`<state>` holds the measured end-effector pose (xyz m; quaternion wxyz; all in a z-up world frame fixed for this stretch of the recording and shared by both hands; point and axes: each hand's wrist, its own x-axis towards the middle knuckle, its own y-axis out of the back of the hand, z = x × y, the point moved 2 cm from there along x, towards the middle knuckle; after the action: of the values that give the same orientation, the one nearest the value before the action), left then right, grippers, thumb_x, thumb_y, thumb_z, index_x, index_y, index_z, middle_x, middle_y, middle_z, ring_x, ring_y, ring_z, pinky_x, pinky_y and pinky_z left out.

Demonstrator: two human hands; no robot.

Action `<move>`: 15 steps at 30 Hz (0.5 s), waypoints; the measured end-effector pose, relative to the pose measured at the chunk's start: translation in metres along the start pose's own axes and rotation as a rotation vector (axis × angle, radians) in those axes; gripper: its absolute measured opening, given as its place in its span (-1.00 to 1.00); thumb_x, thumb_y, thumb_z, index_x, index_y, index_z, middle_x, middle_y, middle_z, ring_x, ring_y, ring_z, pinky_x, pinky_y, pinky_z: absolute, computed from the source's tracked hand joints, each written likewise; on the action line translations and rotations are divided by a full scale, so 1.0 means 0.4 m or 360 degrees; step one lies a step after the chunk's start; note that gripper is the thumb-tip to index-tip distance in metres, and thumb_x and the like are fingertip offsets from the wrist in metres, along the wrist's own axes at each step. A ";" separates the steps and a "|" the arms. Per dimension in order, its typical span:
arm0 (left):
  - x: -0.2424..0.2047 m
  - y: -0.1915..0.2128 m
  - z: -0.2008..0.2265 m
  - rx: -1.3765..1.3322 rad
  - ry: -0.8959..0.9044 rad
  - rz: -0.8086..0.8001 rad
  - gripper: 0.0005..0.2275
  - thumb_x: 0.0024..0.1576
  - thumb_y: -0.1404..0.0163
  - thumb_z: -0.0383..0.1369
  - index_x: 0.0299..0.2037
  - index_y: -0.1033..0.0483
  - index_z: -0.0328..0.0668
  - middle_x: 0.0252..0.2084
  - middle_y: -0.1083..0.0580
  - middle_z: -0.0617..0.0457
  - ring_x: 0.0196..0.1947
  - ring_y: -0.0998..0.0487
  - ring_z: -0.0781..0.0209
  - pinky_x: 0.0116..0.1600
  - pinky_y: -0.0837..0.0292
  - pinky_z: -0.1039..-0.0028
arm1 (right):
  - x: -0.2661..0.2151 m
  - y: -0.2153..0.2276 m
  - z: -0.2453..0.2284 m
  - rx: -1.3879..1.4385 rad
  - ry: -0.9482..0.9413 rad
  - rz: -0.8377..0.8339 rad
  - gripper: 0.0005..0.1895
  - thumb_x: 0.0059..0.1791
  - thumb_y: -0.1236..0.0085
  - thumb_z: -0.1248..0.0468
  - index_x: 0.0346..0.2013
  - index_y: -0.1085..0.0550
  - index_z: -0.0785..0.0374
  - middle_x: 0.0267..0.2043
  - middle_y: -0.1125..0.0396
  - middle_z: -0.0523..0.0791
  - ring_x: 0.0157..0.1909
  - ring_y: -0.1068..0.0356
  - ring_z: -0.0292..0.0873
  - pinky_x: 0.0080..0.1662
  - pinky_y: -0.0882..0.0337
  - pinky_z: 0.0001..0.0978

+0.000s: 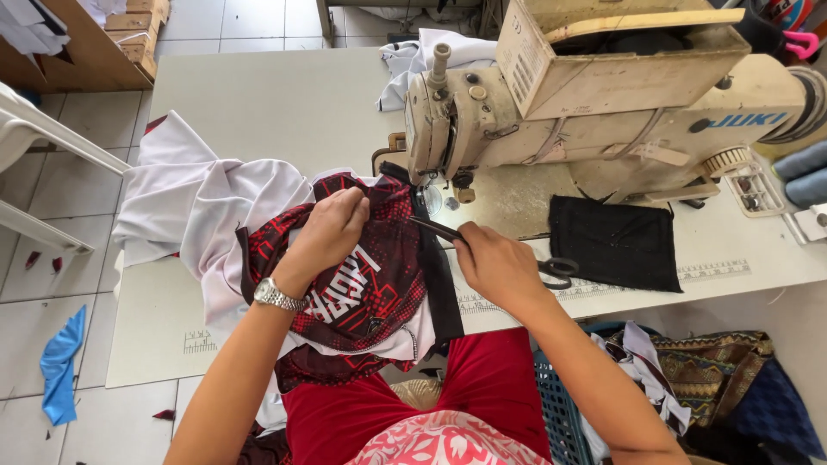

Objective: Sewing a black trim onto a patterned fabric piece using an industrial sewing machine

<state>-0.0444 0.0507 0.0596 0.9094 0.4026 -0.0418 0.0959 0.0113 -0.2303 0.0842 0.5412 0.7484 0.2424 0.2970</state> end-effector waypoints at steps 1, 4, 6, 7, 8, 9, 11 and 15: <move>-0.004 0.005 0.007 0.0075 0.0036 0.0060 -0.78 0.33 0.18 -0.24 -0.24 -0.40 -0.19 -0.29 -0.43 -0.24 -0.12 -0.55 -0.34 -0.08 -0.52 0.02 | 0.007 -0.008 -0.001 -0.0012 0.0004 0.0009 -0.68 0.14 0.18 0.02 -0.08 -0.48 0.09 -0.40 -0.44 -0.03 -0.35 -0.54 0.08 -0.32 -0.50 -0.09; 0.004 0.031 0.048 0.0264 0.0090 0.0163 -0.76 0.26 0.04 -0.16 -0.12 -0.38 -0.16 -0.19 -0.37 -0.20 -0.18 -0.55 -0.43 -0.10 -0.55 -0.04 | 0.017 -0.012 -0.012 0.0021 -0.0011 -0.0008 -0.69 0.14 0.18 0.04 -0.08 -0.49 0.10 -0.43 -0.43 -0.05 -0.37 -0.54 0.04 -0.34 -0.50 -0.14; 0.035 0.025 0.044 0.0374 0.0126 0.0202 -0.66 0.17 -0.08 -0.11 -0.03 -0.34 -0.13 -0.11 -0.32 -0.14 -0.22 -0.56 -0.48 -0.11 -0.56 -0.09 | 0.009 -0.007 -0.024 0.0069 -0.0023 -0.0051 -0.68 0.14 0.18 0.05 -0.09 -0.49 0.12 -0.45 -0.42 -0.04 -0.38 -0.54 0.06 -0.35 -0.49 -0.13; 0.068 0.010 0.026 0.0302 0.0113 0.0258 -0.57 0.15 -0.09 -0.04 0.05 -0.36 -0.17 -0.05 -0.31 -0.15 -0.13 -0.56 -0.47 -0.07 -0.57 -0.04 | 0.006 -0.002 -0.028 0.0082 -0.0039 -0.0074 -0.68 0.14 0.18 0.05 -0.09 -0.50 0.13 -0.46 -0.43 -0.03 -0.38 -0.54 0.05 -0.35 -0.49 -0.14; 0.102 -0.005 0.009 0.0230 0.0101 0.0314 -0.47 0.14 -0.11 0.02 0.14 -0.37 -0.22 0.02 -0.31 -0.16 -0.03 -0.55 -0.45 -0.02 -0.58 0.00 | 0.002 0.004 -0.031 0.0095 -0.0055 -0.0096 -0.67 0.13 0.17 0.06 -0.10 -0.50 0.14 -0.47 -0.43 -0.03 -0.39 -0.54 0.04 -0.36 -0.49 -0.16; 0.134 -0.008 0.007 0.0223 0.0099 0.0317 -0.47 0.14 -0.11 0.02 0.14 -0.37 -0.22 0.02 -0.31 -0.16 -0.03 -0.55 -0.45 -0.02 -0.58 0.00 | -0.003 0.008 -0.033 0.0087 -0.0055 -0.0097 -0.67 0.13 0.17 0.06 -0.10 -0.50 0.14 -0.47 -0.43 -0.03 -0.39 -0.54 0.04 -0.36 -0.49 -0.16; 0.203 -0.017 0.001 0.0088 0.0221 0.0321 -0.31 0.08 -0.18 0.08 0.20 -0.36 -0.40 0.07 -0.32 -0.33 0.06 -0.50 -0.49 0.08 -0.51 -0.10 | -0.013 0.018 -0.032 0.0109 -0.0080 -0.0152 -0.68 0.12 0.16 0.06 -0.11 -0.50 0.14 -0.47 -0.42 -0.01 -0.38 -0.53 0.08 -0.36 -0.48 -0.11; 0.314 -0.043 -0.027 0.0076 0.0514 -0.0076 -0.34 0.11 -0.04 0.22 0.03 -0.49 -0.33 0.07 -0.43 -0.29 0.20 -0.47 -0.32 0.28 -0.36 -0.03 | -0.034 0.046 -0.009 0.0119 -0.0125 -0.0174 -0.68 0.12 0.16 0.05 -0.15 -0.49 0.15 -0.50 -0.41 0.00 -0.40 -0.52 0.08 -0.38 -0.48 -0.11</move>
<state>0.0821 0.0652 0.0591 0.8965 0.4043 0.1168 0.1386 -0.0004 -0.2426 0.1001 0.5373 0.7649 0.2724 0.2283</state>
